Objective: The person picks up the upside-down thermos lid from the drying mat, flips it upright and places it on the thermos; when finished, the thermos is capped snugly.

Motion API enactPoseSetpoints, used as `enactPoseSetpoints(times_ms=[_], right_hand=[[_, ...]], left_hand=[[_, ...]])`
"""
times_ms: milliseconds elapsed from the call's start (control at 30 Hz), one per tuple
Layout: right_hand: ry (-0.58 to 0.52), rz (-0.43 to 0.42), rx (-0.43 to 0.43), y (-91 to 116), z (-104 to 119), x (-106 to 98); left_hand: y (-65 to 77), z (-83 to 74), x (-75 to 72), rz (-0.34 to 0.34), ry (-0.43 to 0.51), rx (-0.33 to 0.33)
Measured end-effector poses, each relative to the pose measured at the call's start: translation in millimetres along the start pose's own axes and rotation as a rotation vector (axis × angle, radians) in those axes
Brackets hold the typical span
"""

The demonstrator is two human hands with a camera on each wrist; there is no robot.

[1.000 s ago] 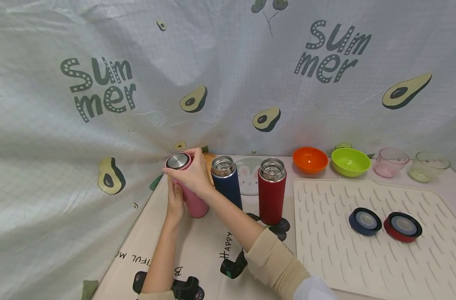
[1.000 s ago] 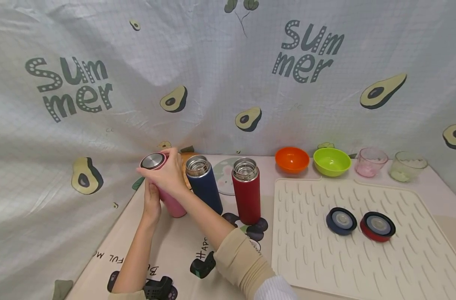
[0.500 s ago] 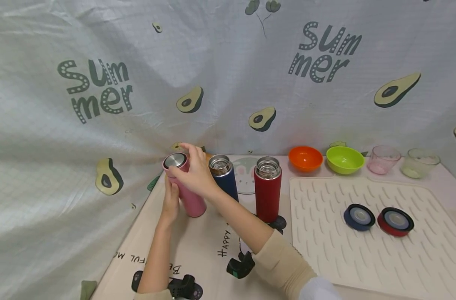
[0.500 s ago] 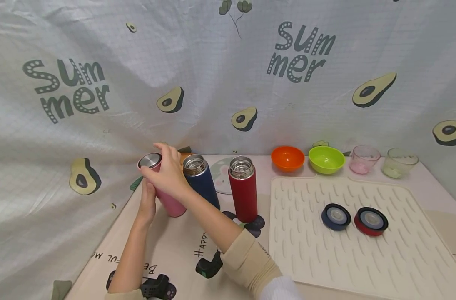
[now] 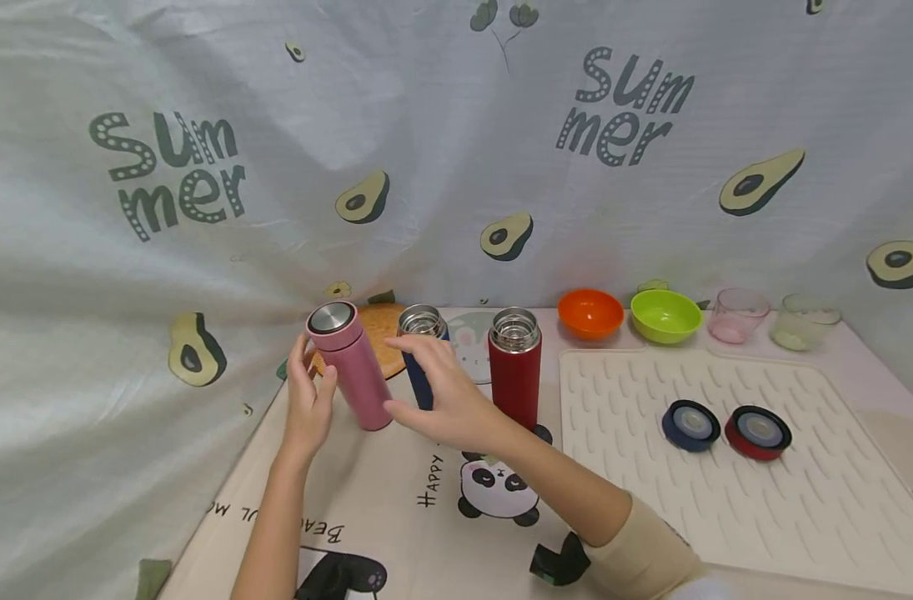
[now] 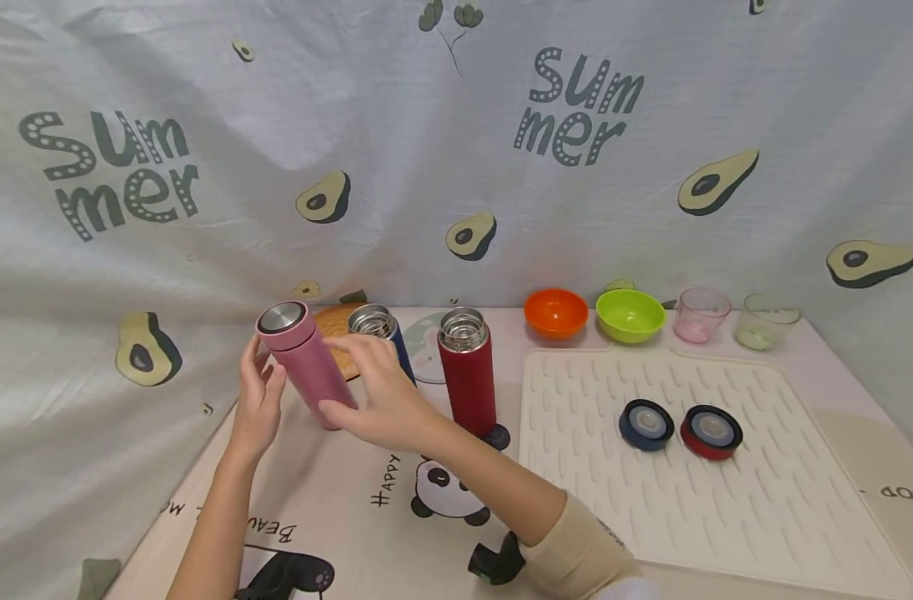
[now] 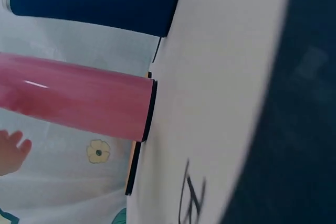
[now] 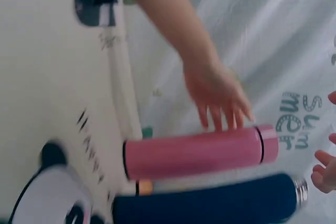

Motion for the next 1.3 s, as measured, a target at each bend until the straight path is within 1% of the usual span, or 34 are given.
enactPoseSetpoints(times_ms=[67,100,167,233,300,400,467,533,600,667,800,867,900,1000,1100,1200,1300], right_hand=[[0.028,0.013,0.027,17.4,-7.2,-11.9],[0.043,0.013,0.039,26.5,-11.3,-18.6],[0.083,0.011,0.054,45.4,-19.5,-33.7],[0.111,-0.016,0.078,64.4,-27.3,-49.7],[0.141,-0.053,0.109,85.0,-35.2,-65.7],[0.188,-0.110,0.150,116.4,-46.0,-87.2],[0.241,-0.142,0.169,135.2,-53.7,-101.5],[0.293,-0.162,0.190,151.2,-62.1,-115.8],[0.345,-0.174,0.222,164.3,-69.9,-130.4],[0.385,-0.178,0.246,174.9,-76.8,-144.7],[0.479,-0.173,0.274,191.9,-91.4,-171.9],[0.510,-0.184,0.289,199.6,-100.4,-183.1],[0.530,-0.191,0.297,203.7,-105.5,-187.9],[0.579,-0.197,0.329,215.7,-121.8,-198.5],[0.658,-0.156,0.373,226.0,-138.2,-202.0],[0.732,-0.078,0.448,234.5,-152.3,-201.2],[0.770,-0.013,0.504,239.3,-161.3,-199.2]], left_hand=[[8.2,-3.7,-3.1,-0.022,-0.084,-0.006],[12.9,-5.8,-4.3,-0.022,-0.125,-0.025],[23.7,-11.0,-6.9,-0.010,-0.213,-0.064],[34.7,-16.2,-9.3,0.010,-0.324,-0.105],[44.9,-22.2,-10.1,0.032,-0.440,-0.127],[58.7,-30.5,-8.6,0.047,-0.576,-0.105],[65.6,-36.9,-4.2,0.070,-0.632,-0.078],[71.7,-43.4,2.9,0.104,-0.669,-0.043],[77.0,-49.6,12.3,0.146,-0.695,0.003],[82.1,-55.5,22.6,0.186,-0.707,0.070],[89.0,-65.3,43.0,0.263,-0.715,0.231],[90.2,-68.4,52.8,0.315,-0.714,0.284],[90.4,-69.5,58.3,0.349,-0.714,0.297],[91.0,-72.6,75.3,0.459,-0.695,0.304],[92.1,-76.8,90.9,0.549,-0.668,0.331],[93.3,-82.0,102.8,0.606,-0.623,0.387],[94.1,-85.3,110.5,0.636,-0.590,0.425]])
Point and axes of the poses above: each hand's wrist, its own y-axis away from the middle knuckle, its own x-axis out of the palm, z = x × y, the point moved 5 cm from there along -y, towards the middle knuckle, and after that the axes turned 3 degrees about -x, right-handed, at the moved point
